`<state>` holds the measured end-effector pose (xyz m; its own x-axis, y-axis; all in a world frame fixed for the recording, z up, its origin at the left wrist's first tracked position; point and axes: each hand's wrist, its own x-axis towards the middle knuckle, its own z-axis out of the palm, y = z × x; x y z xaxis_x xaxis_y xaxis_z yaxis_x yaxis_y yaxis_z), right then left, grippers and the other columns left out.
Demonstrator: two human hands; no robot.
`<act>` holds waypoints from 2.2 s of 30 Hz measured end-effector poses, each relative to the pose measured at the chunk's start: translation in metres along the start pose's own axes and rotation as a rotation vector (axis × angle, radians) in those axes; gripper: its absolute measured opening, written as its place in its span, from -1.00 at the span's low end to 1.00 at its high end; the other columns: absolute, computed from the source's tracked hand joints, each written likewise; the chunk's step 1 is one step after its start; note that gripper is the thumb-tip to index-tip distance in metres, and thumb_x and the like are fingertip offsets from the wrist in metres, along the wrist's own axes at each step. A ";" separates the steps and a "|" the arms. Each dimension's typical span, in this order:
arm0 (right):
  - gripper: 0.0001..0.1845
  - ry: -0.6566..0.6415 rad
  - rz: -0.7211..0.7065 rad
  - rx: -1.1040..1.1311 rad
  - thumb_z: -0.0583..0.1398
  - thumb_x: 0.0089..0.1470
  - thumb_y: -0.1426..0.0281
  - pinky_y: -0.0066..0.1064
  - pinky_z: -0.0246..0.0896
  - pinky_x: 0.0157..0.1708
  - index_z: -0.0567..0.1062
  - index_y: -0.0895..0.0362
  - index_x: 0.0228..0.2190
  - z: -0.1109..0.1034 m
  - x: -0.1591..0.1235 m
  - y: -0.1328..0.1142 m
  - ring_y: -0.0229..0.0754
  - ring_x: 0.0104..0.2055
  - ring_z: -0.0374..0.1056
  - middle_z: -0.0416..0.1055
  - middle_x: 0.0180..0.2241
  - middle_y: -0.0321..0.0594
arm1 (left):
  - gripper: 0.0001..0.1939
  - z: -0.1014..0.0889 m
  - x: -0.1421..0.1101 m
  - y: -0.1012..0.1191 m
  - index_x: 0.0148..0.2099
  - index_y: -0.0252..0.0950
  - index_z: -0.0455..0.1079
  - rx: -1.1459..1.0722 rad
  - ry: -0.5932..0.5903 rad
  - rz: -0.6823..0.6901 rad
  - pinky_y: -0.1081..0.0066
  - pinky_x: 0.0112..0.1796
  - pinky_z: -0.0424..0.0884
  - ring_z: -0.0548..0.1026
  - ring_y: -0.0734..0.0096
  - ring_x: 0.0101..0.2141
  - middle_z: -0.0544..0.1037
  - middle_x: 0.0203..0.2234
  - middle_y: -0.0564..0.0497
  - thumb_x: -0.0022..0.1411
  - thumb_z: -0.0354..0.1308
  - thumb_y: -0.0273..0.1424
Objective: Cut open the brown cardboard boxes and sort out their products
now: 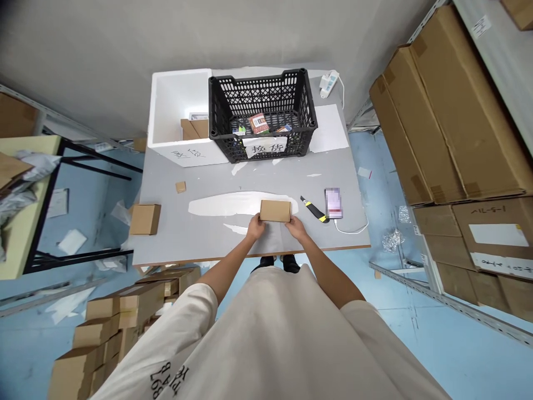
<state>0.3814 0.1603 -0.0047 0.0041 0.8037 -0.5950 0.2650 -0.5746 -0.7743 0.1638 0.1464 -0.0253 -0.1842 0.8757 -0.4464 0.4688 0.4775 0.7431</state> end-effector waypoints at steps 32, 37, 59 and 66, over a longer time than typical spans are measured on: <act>-0.66 0.163 0.001 -0.017 0.24 0.04 0.23 -0.33 0.45 -0.28 0.47 0.11 -0.14 0.058 0.000 -0.041 -0.16 -0.28 0.52 0.54 -0.12 -0.13 | -0.58 -0.055 -0.017 -0.011 0.20 -0.31 0.34 -0.231 0.144 -0.062 0.19 0.03 0.42 0.52 0.20 -0.06 0.53 -0.04 -0.17 0.37 0.04 -0.27; -0.26 0.080 -0.305 -0.354 0.25 0.02 0.26 -0.22 0.41 -0.06 0.29 0.05 0.24 0.043 -0.005 -0.063 -0.16 -0.27 0.47 0.41 0.04 -0.09 | -0.39 -0.071 -0.014 0.004 0.34 -0.19 0.20 -0.173 0.163 0.085 0.22 0.05 0.41 0.49 0.25 -0.07 0.39 0.05 -0.16 0.28 0.18 -0.30; -0.69 0.094 -0.299 -0.443 0.18 0.18 0.07 -0.31 0.27 -0.06 0.54 0.02 -0.23 0.036 0.011 -0.093 -0.12 -0.16 0.40 0.51 -0.24 -0.23 | -0.55 -0.071 -0.007 -0.010 0.19 -0.31 0.25 -0.059 0.084 0.027 0.23 -0.03 0.44 0.50 0.35 -0.24 0.40 0.02 -0.20 0.28 0.17 -0.43; -0.63 0.169 -0.233 -0.363 0.16 0.16 0.03 -0.32 0.27 -0.15 0.51 0.02 -0.18 0.044 0.025 -0.105 -0.12 -0.24 0.41 0.50 -0.31 -0.26 | -0.47 -0.075 -0.027 -0.027 0.16 -0.26 0.24 -0.042 -0.021 0.096 0.27 -0.07 0.48 0.50 0.39 -0.22 0.37 0.04 -0.15 0.16 0.25 -0.53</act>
<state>0.3113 0.2338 0.0520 0.0540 0.9362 -0.3472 0.5977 -0.3089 -0.7398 0.0914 0.1149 0.0036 -0.1218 0.9160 -0.3823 0.4471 0.3945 0.8028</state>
